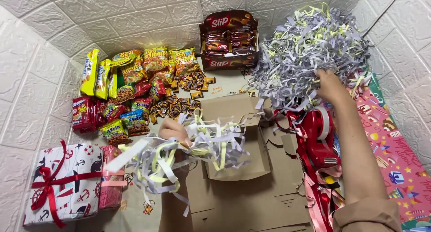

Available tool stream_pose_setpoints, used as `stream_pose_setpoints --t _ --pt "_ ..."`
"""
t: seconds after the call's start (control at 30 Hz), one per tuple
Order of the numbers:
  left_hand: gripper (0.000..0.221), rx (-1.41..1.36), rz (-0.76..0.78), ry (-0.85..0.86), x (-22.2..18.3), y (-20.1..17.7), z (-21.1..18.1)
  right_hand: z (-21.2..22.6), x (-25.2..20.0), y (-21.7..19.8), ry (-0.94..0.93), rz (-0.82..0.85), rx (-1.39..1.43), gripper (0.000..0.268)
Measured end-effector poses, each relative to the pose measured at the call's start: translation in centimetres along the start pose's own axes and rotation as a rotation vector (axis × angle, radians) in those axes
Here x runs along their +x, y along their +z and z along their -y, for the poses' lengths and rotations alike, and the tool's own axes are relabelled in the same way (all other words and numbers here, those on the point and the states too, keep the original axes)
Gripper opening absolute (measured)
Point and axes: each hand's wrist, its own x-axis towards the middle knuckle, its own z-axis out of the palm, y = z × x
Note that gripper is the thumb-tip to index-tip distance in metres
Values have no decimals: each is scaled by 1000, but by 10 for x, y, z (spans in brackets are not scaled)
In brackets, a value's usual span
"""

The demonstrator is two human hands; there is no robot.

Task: Filling a small cardboard box with shredded paper and various snack packets to create a gift box.

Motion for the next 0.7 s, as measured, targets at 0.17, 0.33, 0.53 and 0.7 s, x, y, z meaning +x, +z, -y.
stream_pose_setpoints --t 0.17,0.33,0.53,0.7 --pt "17 -43 122 255 -6 -10 -25 165 -74 -145 391 372 105 83" --pt "28 -118 169 332 -31 -7 -7 237 -138 -180 424 298 186 56" --pt "33 -145 317 -391 -37 27 -5 272 -173 -136 128 202 665 43" --pt "103 508 1097 -549 -45 11 -11 285 -176 -119 173 189 635 37"
